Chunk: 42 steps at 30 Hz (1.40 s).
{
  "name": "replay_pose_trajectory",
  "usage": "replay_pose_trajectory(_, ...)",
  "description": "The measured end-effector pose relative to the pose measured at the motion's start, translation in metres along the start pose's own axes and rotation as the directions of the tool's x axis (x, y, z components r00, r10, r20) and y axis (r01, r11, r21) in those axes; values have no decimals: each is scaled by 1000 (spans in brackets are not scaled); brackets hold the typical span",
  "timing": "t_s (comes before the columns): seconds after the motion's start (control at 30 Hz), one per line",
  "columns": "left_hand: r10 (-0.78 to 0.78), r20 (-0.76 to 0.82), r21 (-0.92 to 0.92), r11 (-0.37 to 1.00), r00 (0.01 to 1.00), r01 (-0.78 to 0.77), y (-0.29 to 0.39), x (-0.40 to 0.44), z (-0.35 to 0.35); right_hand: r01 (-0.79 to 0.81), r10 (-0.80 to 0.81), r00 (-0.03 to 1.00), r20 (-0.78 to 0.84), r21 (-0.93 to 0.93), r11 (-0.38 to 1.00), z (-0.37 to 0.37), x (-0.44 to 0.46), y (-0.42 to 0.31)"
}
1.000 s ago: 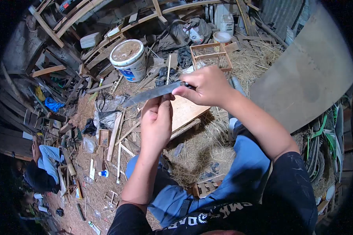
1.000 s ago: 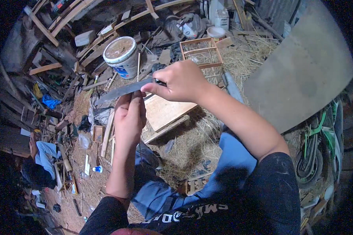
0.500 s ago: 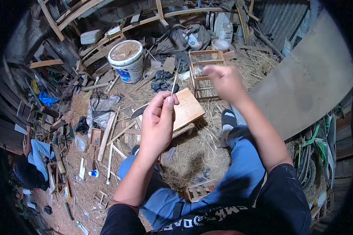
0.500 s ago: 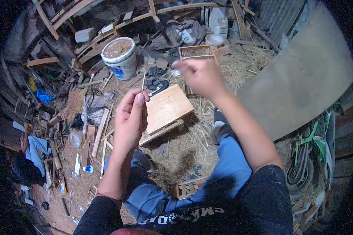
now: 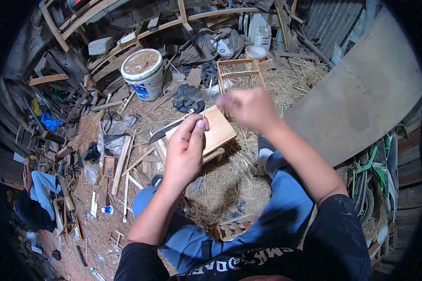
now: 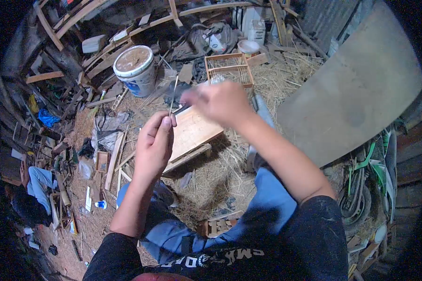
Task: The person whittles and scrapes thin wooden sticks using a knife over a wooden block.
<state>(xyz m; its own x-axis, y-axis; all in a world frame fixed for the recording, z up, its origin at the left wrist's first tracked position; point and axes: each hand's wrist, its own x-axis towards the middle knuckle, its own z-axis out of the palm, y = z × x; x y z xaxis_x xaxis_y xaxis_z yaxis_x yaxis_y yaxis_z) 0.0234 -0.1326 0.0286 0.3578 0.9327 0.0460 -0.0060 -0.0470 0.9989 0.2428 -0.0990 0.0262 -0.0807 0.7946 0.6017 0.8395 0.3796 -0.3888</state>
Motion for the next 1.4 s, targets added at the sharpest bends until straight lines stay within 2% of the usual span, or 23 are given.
replay_pose_trajectory(0.03,43,60,45,998,997,-45,6,-5,3,-250,251,968,-32,17,968,-2,9,11)
replay_pose_trajectory(0.07,85,120,85,992,989,-96,13,-10,7,-311,311,948,-65,6,950,-11,17,31)
replay_pose_trajectory(0.1,51,145,45,997,988,-58,19,-16,11,-370,367,925,-101,-5,929,-22,20,48)
replay_pose_trajectory(0.13,61,146,36,997,987,-67,19,-15,11,-364,360,927,-105,-14,931,-24,14,58)
replay_pose_trajectory(0.2,118,30,36,992,993,-119,13,-10,9,-311,335,938,-87,211,927,-23,5,72)
replay_pose_trajectory(0.27,71,35,-19,997,997,-71,4,0,2,-250,271,956,-109,178,952,-25,-5,28)
replay_pose_trajectory(0.33,72,38,29,997,997,-73,2,3,2,-148,150,989,4,203,968,-17,-11,1)
replay_pose_trajectory(0.37,69,38,28,997,997,-70,2,3,4,-151,152,988,8,203,967,-12,-12,-3)
replay_pose_trajectory(0.43,90,10,55,994,996,-91,1,2,5,47,-58,996,61,156,987,-3,-12,-9)
replay_pose_trajectory(0.47,90,3,54,994,996,-90,0,2,4,52,-63,996,65,159,986,0,-12,-12)
replay_pose_trajectory(0.53,54,-45,237,971,997,-42,-3,2,2,186,-190,981,40,79,979,2,-13,-15)
replay_pose_trajectory(0.57,99,-67,160,983,993,-88,-9,3,4,213,-216,976,39,72,974,2,-13,-16)
replay_pose_trajectory(0.67,69,-66,209,976,995,-54,-10,2,3,270,-271,962,19,33,962,2,-12,-14)
replay_pose_trajectory(0.8,122,-45,289,952,991,-104,-5,2,0,284,-283,959,23,-26,959,-2,-11,-13)
replay_pose_trajectory(0.93,60,-19,-7,998,998,-60,2,15,-5,136,-143,989,-46,-127,982,1,0,10)
replay_pose_trajectory(1.0,47,-12,-86,995,999,-48,5,13,-4,19,-39,988,-150,-135,991,-8,8,23)
replay_pose_trajectory(1.03,50,-12,-90,995,999,-51,8,11,-5,22,-43,988,-149,-140,990,-11,9,33)
replay_pose_trajectory(1.1,-34,95,-145,988,995,48,12,7,-6,-245,235,956,-178,-38,969,-15,11,47)
replay_pose_trajectory(1.2,13,25,-115,993,1000,-10,6,10,-6,-206,219,957,-189,84,975,-14,0,42)
replay_pose_trajectory(1.27,19,37,-163,987,999,-13,-2,13,-10,-214,222,968,-116,84,973,-14,-5,22)
replay_pose_trajectory(1.33,23,58,-203,979,998,-11,-8,16,-11,-159,155,987,48,94,983,-11,-8,3)
replay_pose_trajectory(1.37,52,57,-166,985,997,-42,-10,16,-11,-65,64,998,9,79,995,-6,-9,-6)
replay_pose_trajectory(1.4,81,58,-128,989,995,-73,-8,17,-10,-65,64,998,11,81,995,0,-8,-8)
